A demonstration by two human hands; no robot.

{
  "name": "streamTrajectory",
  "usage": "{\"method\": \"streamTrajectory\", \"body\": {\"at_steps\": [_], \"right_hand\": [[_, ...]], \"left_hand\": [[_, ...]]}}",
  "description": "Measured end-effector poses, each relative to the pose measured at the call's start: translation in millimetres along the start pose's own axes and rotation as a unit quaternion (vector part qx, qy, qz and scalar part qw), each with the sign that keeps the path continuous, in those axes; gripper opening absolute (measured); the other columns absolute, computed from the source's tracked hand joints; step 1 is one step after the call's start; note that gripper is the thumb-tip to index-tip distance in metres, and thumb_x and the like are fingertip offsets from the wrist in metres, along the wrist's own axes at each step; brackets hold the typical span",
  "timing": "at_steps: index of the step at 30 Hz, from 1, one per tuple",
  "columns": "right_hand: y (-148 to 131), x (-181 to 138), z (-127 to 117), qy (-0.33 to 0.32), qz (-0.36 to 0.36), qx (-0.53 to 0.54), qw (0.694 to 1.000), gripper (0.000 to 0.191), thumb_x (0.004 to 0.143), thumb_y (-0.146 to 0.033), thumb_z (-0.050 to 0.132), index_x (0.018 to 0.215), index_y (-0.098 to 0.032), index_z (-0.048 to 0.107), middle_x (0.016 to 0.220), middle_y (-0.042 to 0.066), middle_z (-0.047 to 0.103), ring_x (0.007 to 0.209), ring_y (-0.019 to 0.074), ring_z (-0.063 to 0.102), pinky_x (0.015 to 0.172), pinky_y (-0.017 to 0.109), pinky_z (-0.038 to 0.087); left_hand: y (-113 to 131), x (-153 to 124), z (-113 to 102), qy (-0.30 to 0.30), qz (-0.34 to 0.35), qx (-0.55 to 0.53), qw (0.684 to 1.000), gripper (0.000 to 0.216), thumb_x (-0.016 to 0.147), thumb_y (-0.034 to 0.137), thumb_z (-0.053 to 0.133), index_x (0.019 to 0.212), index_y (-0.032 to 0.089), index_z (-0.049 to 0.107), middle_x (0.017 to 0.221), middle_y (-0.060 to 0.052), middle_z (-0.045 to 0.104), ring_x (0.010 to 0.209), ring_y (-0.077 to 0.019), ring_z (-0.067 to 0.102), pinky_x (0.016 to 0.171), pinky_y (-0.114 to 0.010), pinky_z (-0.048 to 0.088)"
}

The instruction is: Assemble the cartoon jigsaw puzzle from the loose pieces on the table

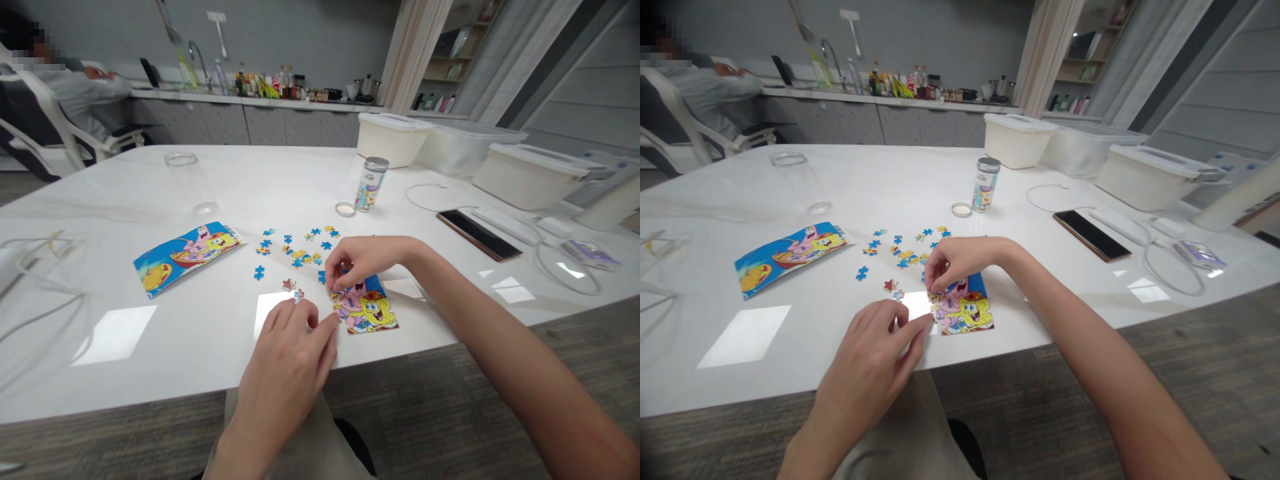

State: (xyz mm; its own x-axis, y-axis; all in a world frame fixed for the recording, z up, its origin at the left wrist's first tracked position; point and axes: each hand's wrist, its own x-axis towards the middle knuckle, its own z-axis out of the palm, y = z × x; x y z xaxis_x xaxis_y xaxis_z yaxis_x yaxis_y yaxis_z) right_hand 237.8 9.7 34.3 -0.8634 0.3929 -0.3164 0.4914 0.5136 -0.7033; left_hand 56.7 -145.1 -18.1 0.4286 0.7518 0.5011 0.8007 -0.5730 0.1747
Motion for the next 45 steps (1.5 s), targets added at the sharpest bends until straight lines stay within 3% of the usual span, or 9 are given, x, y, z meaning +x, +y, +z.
{"method": "streamTrajectory", "body": {"at_steps": [13,45], "right_hand": [[-1.9,2.2,2.5,-0.007,0.0,0.009,1.0,0.019,0.077,-0.025,0.065,0.09,-0.016,0.075,0.082,0.003,0.075,0.068,0.0125,0.062,0.06,0.023,0.045],[-4.1,3.5,5.5,0.002,0.005,-0.03,1.0,0.014,0.076,-0.021,0.066,0.087,-0.016,0.074,0.075,0.001,0.069,0.066,0.0105,0.056,0.059,0.022,0.043]], "left_hand": [[1.2,2.3,-0.7,-0.042,0.009,0.02,0.999,0.02,0.094,0.02,0.047,0.102,0.022,0.066,0.082,-0.004,0.055,0.08,-0.0216,0.053,0.078,-0.04,0.046],[0.6,2.6,-0.2,-0.043,0.02,0.02,0.999,0.016,0.094,0.021,0.047,0.099,0.021,0.062,0.083,-0.003,0.054,0.079,-0.0206,0.051,0.078,-0.039,0.045]]}}
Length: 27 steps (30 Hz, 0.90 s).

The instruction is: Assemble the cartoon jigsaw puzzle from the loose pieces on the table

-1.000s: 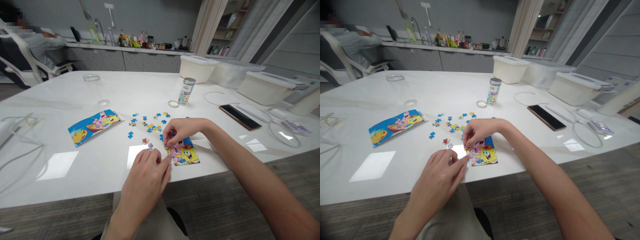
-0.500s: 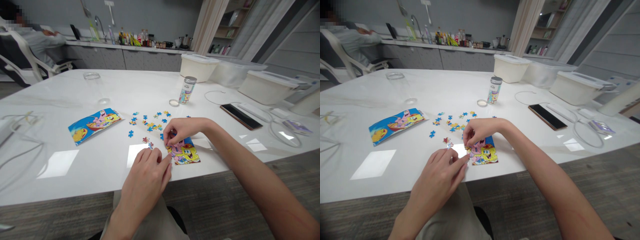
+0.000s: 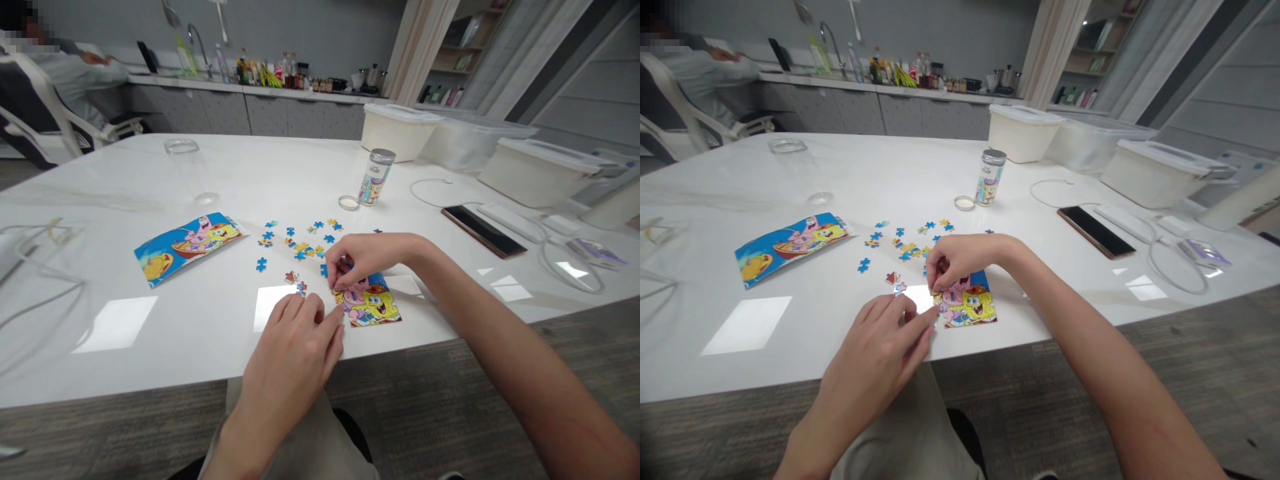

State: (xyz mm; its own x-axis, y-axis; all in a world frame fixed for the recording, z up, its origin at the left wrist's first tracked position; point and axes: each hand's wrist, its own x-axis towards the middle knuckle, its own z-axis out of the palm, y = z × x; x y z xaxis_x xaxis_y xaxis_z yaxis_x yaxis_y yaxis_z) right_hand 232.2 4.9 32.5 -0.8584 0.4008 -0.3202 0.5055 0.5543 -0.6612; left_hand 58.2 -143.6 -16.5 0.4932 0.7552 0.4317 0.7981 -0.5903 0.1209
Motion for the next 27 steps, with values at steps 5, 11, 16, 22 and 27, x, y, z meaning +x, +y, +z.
{"method": "streamTrajectory", "body": {"at_steps": [5,11,16,22,27], "right_hand": [[1.6,0.7,0.2,-0.006,-0.006,0.002,1.0,0.012,0.077,-0.021,0.067,0.086,-0.015,0.072,0.074,0.0,0.068,0.065,0.0103,0.055,0.058,0.022,0.042],[1.8,-1.0,-4.4,0.029,-0.027,0.01,0.999,0.014,0.082,-0.027,0.064,0.085,-0.014,0.068,0.076,0.001,0.067,0.065,0.0103,0.053,0.06,0.023,0.041],[2.1,-2.9,-7.2,0.038,-0.02,0.011,0.999,0.016,0.083,-0.029,0.064,0.085,-0.014,0.067,0.075,0.002,0.066,0.064,0.0104,0.051,0.06,0.024,0.041],[1.6,-3.4,-7.2,0.039,-0.02,0.012,0.999,0.015,0.083,-0.029,0.063,0.085,-0.014,0.067,0.077,0.002,0.067,0.065,0.0106,0.052,0.061,0.024,0.041],[2.4,-5.4,-8.7,0.058,-0.024,0.014,0.998,0.018,0.086,-0.032,0.061,0.087,-0.014,0.066,0.082,0.003,0.067,0.068,0.0109,0.053,0.063,0.024,0.042]], "left_hand": [[0.3,0.2,-0.6,-0.002,0.0,-0.001,1.0,0.015,0.094,0.021,0.047,0.1,0.021,0.062,0.083,-0.003,0.054,0.08,-0.0204,0.051,0.079,-0.039,0.045],[0.5,1.1,-0.2,-0.002,0.002,0.006,1.0,0.015,0.094,0.02,0.046,0.096,0.02,0.061,0.082,-0.003,0.054,0.078,-0.0207,0.051,0.077,-0.039,0.045],[0.7,-1.3,-0.3,-0.001,0.002,0.002,1.0,0.017,0.095,0.021,0.046,0.098,0.02,0.062,0.083,-0.004,0.055,0.079,-0.0216,0.051,0.077,-0.04,0.046],[0.8,-1.9,-0.8,-0.005,0.002,0.003,1.0,0.019,0.095,0.02,0.045,0.1,0.019,0.063,0.082,-0.004,0.055,0.079,-0.0216,0.052,0.076,-0.039,0.046],[1.1,-0.8,-0.5,0.002,0.006,0.005,1.0,0.018,0.095,0.019,0.045,0.097,0.019,0.062,0.081,-0.003,0.054,0.078,-0.0212,0.052,0.075,-0.038,0.047]]}}
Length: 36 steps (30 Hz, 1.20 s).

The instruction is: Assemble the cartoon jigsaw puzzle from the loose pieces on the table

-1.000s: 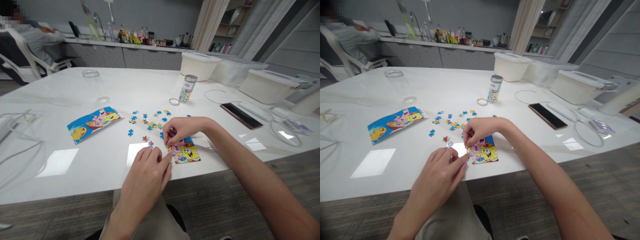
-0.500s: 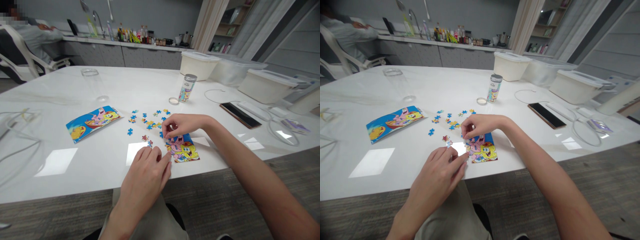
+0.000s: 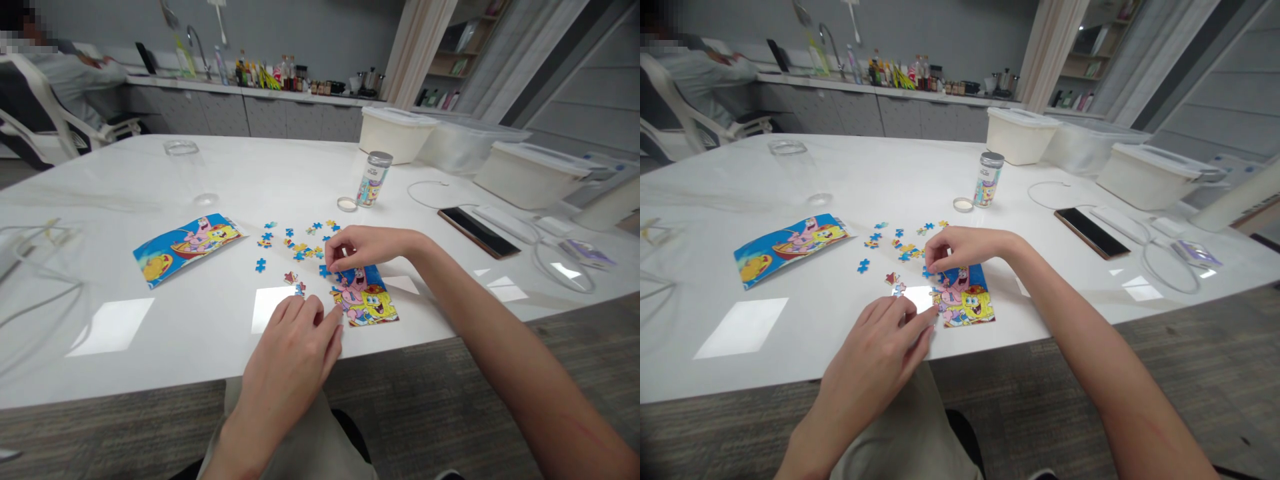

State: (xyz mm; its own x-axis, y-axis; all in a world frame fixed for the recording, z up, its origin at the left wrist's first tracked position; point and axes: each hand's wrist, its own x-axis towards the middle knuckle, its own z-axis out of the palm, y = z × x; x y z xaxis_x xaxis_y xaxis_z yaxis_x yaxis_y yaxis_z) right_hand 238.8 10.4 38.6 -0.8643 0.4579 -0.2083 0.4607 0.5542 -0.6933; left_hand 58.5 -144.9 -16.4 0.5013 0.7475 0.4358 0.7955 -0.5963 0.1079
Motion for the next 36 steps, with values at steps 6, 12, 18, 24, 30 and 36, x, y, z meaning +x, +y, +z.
{"method": "streamTrajectory", "body": {"at_steps": [6,12,18,24,30,36], "right_hand": [[0.3,-1.5,-1.7,0.01,0.004,0.0,1.0,0.021,0.087,-0.034,0.059,0.09,-0.014,0.065,0.081,0.003,0.065,0.068,0.0113,0.052,0.062,0.025,0.041],[3.0,-1.5,-4.8,0.039,0.009,-0.016,0.999,0.023,0.087,-0.036,0.057,0.088,-0.014,0.063,0.079,0.003,0.063,0.069,0.0123,0.052,0.062,0.026,0.04],[4.1,-3.1,-6.6,0.065,0.008,0.031,0.997,0.025,0.087,-0.039,0.057,0.09,-0.015,0.064,0.076,0.002,0.062,0.07,0.0124,0.055,0.062,0.026,0.04],[6.4,-0.5,-7.5,0.135,0.082,0.055,0.986,0.02,0.084,-0.035,0.061,0.086,-0.016,0.065,0.07,0.001,0.061,0.063,0.0119,0.055,0.057,0.025,0.042],[20.6,-1.5,-18.1,0.354,0.272,-0.034,0.894,0.017,0.084,-0.028,0.057,0.086,-0.015,0.067,0.074,0.005,0.066,0.055,0.0119,0.052,0.052,0.026,0.039],[38.4,-10.2,-21.8,0.378,0.335,-0.206,0.838,0.018,0.08,-0.025,0.058,0.09,-0.018,0.071,0.095,0.008,0.073,0.084,0.0217,0.064,0.068,0.028,0.042]], "left_hand": [[-0.3,-0.1,1.2,-0.006,-0.002,0.002,1.0,0.017,0.096,0.02,0.044,0.1,0.019,0.06,0.081,-0.003,0.055,0.079,-0.0212,0.053,0.076,-0.039,0.047],[-0.3,-2.4,3.3,-0.005,-0.024,-0.01,1.0,0.013,0.094,0.019,0.044,0.092,0.018,0.056,0.084,-0.005,0.056,0.082,-0.0233,0.053,0.077,-0.042,0.048],[-0.4,-2.6,3.2,-0.006,-0.027,-0.007,1.0,0.014,0.094,0.019,0.042,0.087,0.018,0.054,0.083,-0.005,0.056,0.082,-0.0232,0.053,0.076,-0.042,0.047],[0.7,-2.5,2.6,-0.01,-0.026,-0.011,1.0,0.014,0.094,0.018,0.043,0.094,0.018,0.057,0.086,-0.006,0.057,0.083,-0.024,0.055,0.077,-0.043,0.049],[0.9,-5.2,6.4,0.001,-0.036,-0.015,0.999,0.01,0.092,0.017,0.046,0.093,0.019,0.056,0.087,-0.006,0.057,0.083,-0.0239,0.055,0.076,-0.043,0.051],[0.6,-5.3,10.1,0.066,-0.086,-0.019,0.994,0.014,0.091,0.022,0.048,0.101,0.018,0.056,0.105,-0.012,0.058,0.103,-0.029,0.055,0.088,-0.05,0.05]]}}
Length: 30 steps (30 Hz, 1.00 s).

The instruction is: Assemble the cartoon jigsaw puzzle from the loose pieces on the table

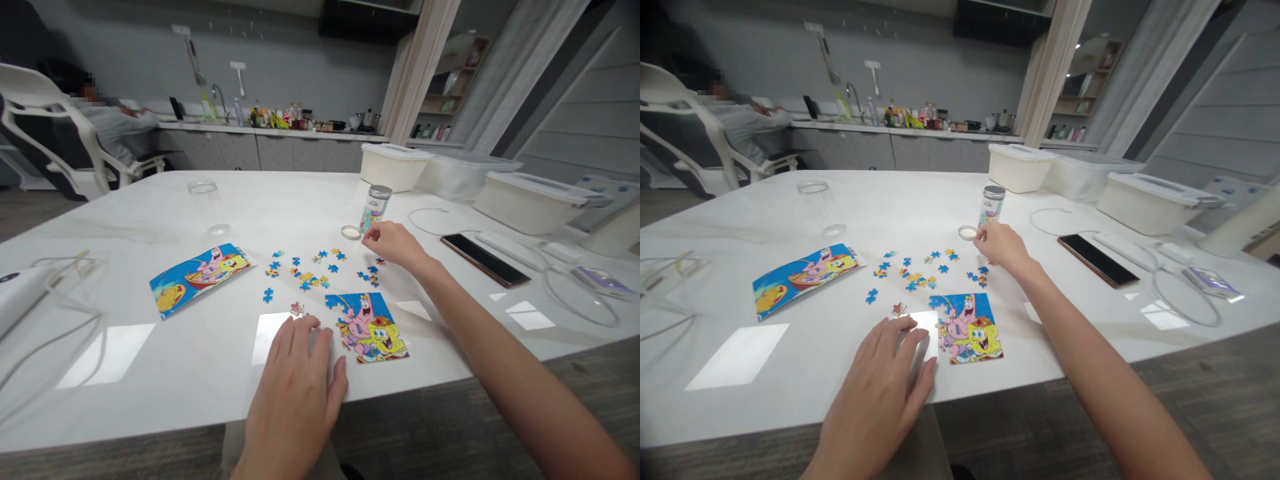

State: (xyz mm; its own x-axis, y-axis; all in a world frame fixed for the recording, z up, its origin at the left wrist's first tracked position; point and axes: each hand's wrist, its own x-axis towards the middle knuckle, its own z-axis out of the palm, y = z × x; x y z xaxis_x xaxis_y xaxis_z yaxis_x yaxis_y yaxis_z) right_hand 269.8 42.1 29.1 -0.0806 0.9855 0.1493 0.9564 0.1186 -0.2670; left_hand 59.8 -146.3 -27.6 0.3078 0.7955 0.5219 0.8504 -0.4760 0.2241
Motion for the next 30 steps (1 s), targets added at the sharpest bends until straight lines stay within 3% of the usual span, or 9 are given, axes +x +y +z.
{"method": "streamTrajectory", "body": {"at_steps": [7,11,17,20,24,30], "right_hand": [[3.0,3.4,6.3,-0.08,-0.05,0.001,0.996,0.021,0.081,-0.025,0.058,0.091,-0.016,0.074,0.099,0.009,0.074,0.086,0.0224,0.066,0.073,0.028,0.045],[7.3,6.1,2.9,-0.072,-0.079,0.023,0.994,0.024,0.082,-0.021,0.056,0.099,-0.018,0.074,0.1,0.007,0.074,0.089,0.0209,0.066,0.079,0.028,0.047],[25.3,8.9,-2.5,-0.058,0.011,-0.084,0.995,0.035,0.075,-0.01,0.057,0.105,-0.021,0.072,0.111,0.009,0.072,0.103,0.0251,0.064,0.08,0.029,0.047],[30.2,8.7,-5.9,-0.084,0.028,-0.086,0.992,0.03,0.075,-0.014,0.06,0.101,-0.019,0.074,0.107,0.011,0.073,0.099,0.0262,0.066,0.076,0.029,0.048],[32.2,7.9,-11.8,-0.154,0.006,-0.052,0.987,0.018,0.073,-0.019,0.066,0.088,-0.018,0.076,0.092,0.007,0.076,0.083,0.0211,0.069,0.068,0.026,0.049],[34.3,9.5,-14.4,-0.208,-0.015,-0.016,0.978,0.013,0.071,-0.02,0.068,0.082,-0.018,0.076,0.088,0.007,0.076,0.083,0.0218,0.068,0.069,0.028,0.05]], "left_hand": [[-0.9,-0.4,1.1,-0.014,-0.003,-0.004,1.0,0.015,0.091,0.023,0.045,0.102,0.018,0.056,0.107,-0.011,0.063,0.102,-0.0264,0.06,0.091,-0.049,0.052],[-2.1,-1.3,3.6,-0.017,0.008,0.005,1.0,0.018,0.091,0.023,0.045,0.105,0.018,0.056,0.114,-0.012,0.064,0.112,-0.0269,0.06,0.1,-0.052,0.049],[-2.7,-1.8,5.1,0.0,0.024,0.019,1.0,0.017,0.092,0.023,0.045,0.104,0.018,0.056,0.127,-0.015,0.061,0.123,-0.0285,0.055,0.101,-0.052,0.05],[-2.1,-1.4,4.4,0.006,0.021,0.026,0.999,0.016,0.091,0.023,0.045,0.102,0.017,0.056,0.125,-0.016,0.061,0.123,-0.03,0.055,0.101,-0.053,0.05],[-0.8,-1.3,4.2,0.008,0.0,0.02,1.0,0.016,0.092,0.024,0.044,0.101,0.018,0.055,0.112,-0.013,0.065,0.109,-0.0269,0.061,0.101,-0.055,0.048],[-1.4,-2.3,5.0,-0.002,0.0,0.014,1.0,0.018,0.092,0.024,0.044,0.104,0.018,0.055,0.113,-0.012,0.064,0.112,-0.0265,0.06,0.104,-0.054,0.046]]}}
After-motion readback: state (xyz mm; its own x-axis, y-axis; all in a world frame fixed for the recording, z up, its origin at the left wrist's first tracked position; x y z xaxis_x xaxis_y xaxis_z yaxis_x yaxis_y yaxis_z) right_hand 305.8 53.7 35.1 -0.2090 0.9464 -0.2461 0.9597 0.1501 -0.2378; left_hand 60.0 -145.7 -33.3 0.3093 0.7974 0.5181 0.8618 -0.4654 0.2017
